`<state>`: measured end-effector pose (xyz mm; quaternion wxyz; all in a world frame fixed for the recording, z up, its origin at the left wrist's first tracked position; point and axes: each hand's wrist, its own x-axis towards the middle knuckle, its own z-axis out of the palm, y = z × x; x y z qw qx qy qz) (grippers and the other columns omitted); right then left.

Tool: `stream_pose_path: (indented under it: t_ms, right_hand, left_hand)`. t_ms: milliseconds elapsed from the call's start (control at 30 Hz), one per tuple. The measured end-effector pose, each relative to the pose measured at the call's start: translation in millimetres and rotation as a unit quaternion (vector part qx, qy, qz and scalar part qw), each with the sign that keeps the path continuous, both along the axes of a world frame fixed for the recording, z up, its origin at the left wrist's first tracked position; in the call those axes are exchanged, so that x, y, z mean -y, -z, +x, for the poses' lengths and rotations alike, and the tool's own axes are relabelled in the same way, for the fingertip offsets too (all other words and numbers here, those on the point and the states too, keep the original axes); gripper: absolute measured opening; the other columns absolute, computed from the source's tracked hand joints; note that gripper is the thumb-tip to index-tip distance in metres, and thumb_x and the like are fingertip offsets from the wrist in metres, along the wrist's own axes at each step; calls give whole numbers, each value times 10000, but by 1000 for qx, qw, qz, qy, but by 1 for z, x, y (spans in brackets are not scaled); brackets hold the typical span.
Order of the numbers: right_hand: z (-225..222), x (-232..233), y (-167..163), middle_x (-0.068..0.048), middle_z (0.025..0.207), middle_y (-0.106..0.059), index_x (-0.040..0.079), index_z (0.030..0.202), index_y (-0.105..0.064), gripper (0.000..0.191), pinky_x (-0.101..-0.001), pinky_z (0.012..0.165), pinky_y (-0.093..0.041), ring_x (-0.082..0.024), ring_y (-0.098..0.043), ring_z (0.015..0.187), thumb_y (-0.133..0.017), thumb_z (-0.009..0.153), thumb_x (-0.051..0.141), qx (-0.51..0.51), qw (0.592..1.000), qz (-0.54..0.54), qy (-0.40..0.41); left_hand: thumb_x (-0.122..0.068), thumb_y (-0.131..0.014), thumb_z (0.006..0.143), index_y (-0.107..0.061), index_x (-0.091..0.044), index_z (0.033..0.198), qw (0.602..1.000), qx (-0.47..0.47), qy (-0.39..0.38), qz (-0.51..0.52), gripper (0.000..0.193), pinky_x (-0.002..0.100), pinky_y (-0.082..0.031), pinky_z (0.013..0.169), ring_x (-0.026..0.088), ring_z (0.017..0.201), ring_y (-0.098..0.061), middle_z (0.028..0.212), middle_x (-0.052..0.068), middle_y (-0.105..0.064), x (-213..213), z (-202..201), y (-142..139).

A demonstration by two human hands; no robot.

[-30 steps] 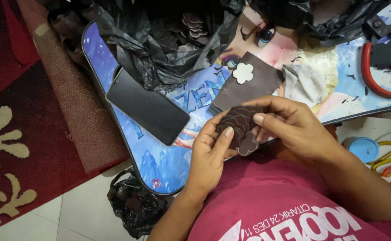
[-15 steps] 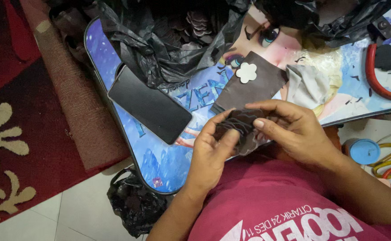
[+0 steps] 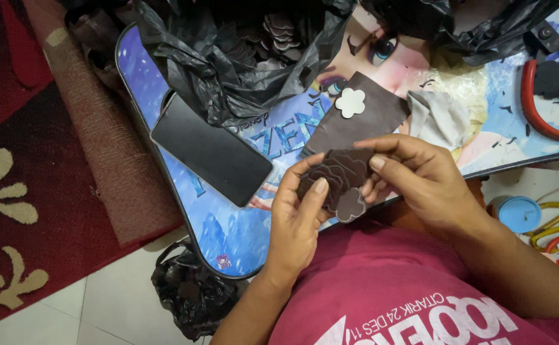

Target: The person handles dark brown paper cutouts shaped like flowers, separates them, and uses red-handled scissors to trim the edges of one piece. The person places trimmed pieces on a Frozen-themed table and continues cutting additional shapes.

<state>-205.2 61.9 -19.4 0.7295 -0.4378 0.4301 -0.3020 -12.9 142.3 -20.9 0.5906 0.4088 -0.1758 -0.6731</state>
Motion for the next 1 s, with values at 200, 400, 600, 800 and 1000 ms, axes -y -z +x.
stream_pose_path:
  t_ms: [200,400,600,800,1000]
  right_hand:
    - [-3,0,0,-108,926,-739,-34,1344,-661,361,-270,730,-595,-137,-714,791,-539,1013,43,-32,999,-20,-34]
    - [0,-5,-7,-80,1114,-633,-19,1413,-583,616,-257,807,-580,-112,-661,960,-749,820,-42,-24,989,-117,-84]
    - [1,-7,-1,-80,1092,-672,-37,1388,-596,554,-267,893,-584,-123,-665,980,-702,847,-103,4,998,-55,-38]
    - [-6,-13,2,-92,1101,-685,-40,1374,-596,518,-270,898,-578,-130,-679,995,-681,867,-108,4,997,-70,23]
    - [-13,-22,-18,-156,1061,-731,-14,1063,-709,177,-373,809,-601,-287,-742,949,-757,900,39,-257,767,-586,-46]
  left_hand:
    - [-40,-659,1012,-465,3,1473,995,88,16,-43,502,281,-538,996,130,1111,-647,1240,104,-663,-1,-1,1]
    - [-45,-677,1012,-528,28,1364,992,116,-17,-44,389,290,-543,989,137,1096,-661,1219,103,-682,-1,-5,8]
    - [-104,-553,1069,-497,14,1372,998,12,-59,-8,330,379,-585,937,205,1122,-656,1260,127,-643,-3,-5,8]
    - [-136,-479,1097,-470,-39,1390,997,-13,-75,-4,309,394,-587,956,257,1233,-642,1328,138,-620,-2,-2,3]
    - [-196,-441,1106,-466,-45,1404,999,-2,-41,-7,336,411,-597,972,238,1227,-633,1372,138,-582,-2,-2,0]
